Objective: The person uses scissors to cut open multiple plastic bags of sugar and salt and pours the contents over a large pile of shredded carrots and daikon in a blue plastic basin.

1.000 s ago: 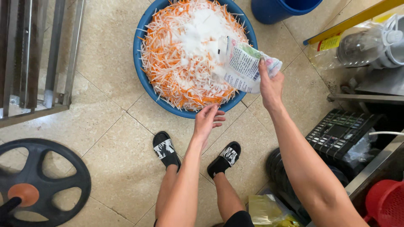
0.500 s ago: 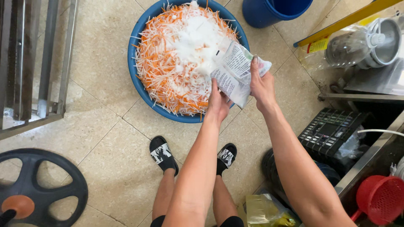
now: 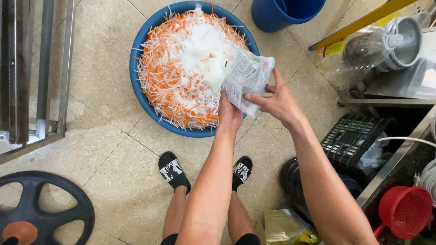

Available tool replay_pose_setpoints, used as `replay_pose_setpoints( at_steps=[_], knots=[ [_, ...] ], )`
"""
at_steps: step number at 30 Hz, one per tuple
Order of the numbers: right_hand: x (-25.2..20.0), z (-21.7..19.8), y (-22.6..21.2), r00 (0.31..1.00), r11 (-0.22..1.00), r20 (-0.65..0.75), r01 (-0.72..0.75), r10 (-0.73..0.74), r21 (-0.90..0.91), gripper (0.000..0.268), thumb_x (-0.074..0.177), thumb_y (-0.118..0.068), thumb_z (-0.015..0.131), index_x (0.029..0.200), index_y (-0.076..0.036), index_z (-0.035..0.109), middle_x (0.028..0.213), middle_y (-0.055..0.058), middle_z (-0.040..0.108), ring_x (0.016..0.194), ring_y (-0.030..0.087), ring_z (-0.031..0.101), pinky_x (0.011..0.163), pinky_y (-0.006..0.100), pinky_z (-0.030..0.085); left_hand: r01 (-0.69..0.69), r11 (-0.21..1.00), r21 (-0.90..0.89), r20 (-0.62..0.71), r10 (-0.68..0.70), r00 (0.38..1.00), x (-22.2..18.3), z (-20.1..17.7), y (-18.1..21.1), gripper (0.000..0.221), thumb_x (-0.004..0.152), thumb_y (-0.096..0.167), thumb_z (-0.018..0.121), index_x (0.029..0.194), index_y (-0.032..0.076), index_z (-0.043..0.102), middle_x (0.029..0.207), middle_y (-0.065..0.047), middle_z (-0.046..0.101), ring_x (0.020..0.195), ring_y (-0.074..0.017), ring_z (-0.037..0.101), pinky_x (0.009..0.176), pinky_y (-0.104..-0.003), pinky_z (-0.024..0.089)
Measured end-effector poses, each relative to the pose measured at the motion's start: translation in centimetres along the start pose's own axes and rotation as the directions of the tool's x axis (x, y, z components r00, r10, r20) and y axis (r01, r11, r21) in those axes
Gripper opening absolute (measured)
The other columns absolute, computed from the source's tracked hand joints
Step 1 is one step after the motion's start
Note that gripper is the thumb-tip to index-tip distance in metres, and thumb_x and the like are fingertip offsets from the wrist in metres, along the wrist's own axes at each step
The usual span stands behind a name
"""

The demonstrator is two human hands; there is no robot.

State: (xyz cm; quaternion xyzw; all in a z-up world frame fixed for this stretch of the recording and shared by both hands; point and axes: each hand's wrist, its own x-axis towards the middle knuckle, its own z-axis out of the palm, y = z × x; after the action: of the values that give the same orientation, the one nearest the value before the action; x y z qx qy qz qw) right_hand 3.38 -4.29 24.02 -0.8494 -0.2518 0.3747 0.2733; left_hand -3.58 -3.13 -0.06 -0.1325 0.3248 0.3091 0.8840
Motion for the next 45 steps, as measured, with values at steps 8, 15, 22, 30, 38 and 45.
replay_pose_setpoints(
  at_steps=[8, 15, 22, 30, 38, 45],
  knots=[
    [-2.5, -0.1, 2.6, 0.994, 0.994, -0.057, -0.100, 0.097, -0.038, 0.029, 0.089, -0.018, 0.076, 0.110, 0.002, 0.076, 0.083, 0.012, 0.079, 0.071, 0.015, 0.077, 0.064, 0.028, 0.062, -0.106, 0.987, -0.119, -0.035, 0.102, 0.994, 0.7, 0.4, -0.4, 0.040, 0.111, 0.032, 0.036, 0.144, 0.009, 0.043, 0.143, -0.011, 0.057, 0.130, -0.0284, 0.057, 0.106, -0.048, 0.052],
    [-3.8, 0.3, 1.5, 0.981, 0.974, -0.187, 0.007, -0.051, -0.229, 0.019, 0.089, -0.015, 0.075, 0.093, 0.003, 0.078, 0.072, 0.011, 0.077, 0.063, 0.012, 0.075, 0.060, 0.028, 0.057, -0.175, 0.980, -0.094, -0.092, 0.167, 0.982, -0.3, 0.4, 0.0, 0.033, 0.110, 0.026, 0.033, 0.141, 0.018, 0.040, 0.145, -0.010, 0.053, 0.129, -0.0278, 0.057, 0.104, -0.052, 0.052],
    [-5.2, 0.2, 0.3, 0.916, 0.928, -0.302, 0.157, -0.265, -0.338, 0.017, 0.086, -0.018, 0.079, 0.096, -0.004, 0.080, 0.077, 0.012, 0.076, 0.066, 0.019, 0.074, 0.064, 0.031, 0.057, -0.050, 0.985, -0.163, -0.062, 0.040, 0.997, 0.7, -1.3, -0.3, 0.049, 0.109, 0.041, 0.036, 0.145, 0.009, 0.046, 0.148, -0.010, 0.051, 0.131, -0.0285, 0.055, 0.107, -0.050, 0.050],
    [-6.4, 0.6, 0.3, 0.770, 0.829, -0.344, 0.405, -0.537, -0.385, 0.013, 0.094, -0.015, 0.077, 0.099, -0.004, 0.078, 0.084, 0.009, 0.070, 0.068, 0.018, 0.069, 0.064, 0.032, 0.054, 0.096, 0.993, -0.064, 0.020, -0.094, 0.995, -0.6, -1.6, 0.4, 0.065, 0.106, 0.052, 0.030, 0.149, 0.005, 0.042, 0.151, -0.015, 0.050, 0.136, -0.0318, 0.052, 0.111, -0.048, 0.047],
    [-7.3, 1.2, 0.7, 0.812, 0.886, -0.367, 0.368, -0.454, -0.281, 0.013, 0.092, -0.015, 0.077, 0.097, -0.003, 0.077, 0.085, 0.009, 0.072, 0.063, 0.017, 0.067, 0.059, 0.030, 0.052, 0.143, 0.990, 0.013, 0.009, -0.143, 0.990, -1.4, -1.1, 2.4, 0.070, 0.107, 0.055, 0.030, 0.151, 0.000, 0.038, 0.152, -0.015, 0.050, 0.139, -0.0315, 0.050, 0.115, -0.047, 0.043],
    [-8.4, 2.0, 2.6, 0.854, 0.941, -0.402, 0.266, -0.331, -0.209, 0.015, 0.089, -0.016, 0.078, 0.099, -0.005, 0.079, 0.082, 0.009, 0.073, 0.060, 0.015, 0.067, 0.057, 0.029, 0.052, 0.157, 0.981, 0.114, 0.028, -0.161, 0.986, -2.2, -0.1, 3.3, 0.063, 0.107, 0.050, 0.031, 0.151, 0.006, 0.041, 0.154, -0.012, 0.048, 0.140, -0.0290, 0.048, 0.115, -0.047, 0.041]
  ],
)
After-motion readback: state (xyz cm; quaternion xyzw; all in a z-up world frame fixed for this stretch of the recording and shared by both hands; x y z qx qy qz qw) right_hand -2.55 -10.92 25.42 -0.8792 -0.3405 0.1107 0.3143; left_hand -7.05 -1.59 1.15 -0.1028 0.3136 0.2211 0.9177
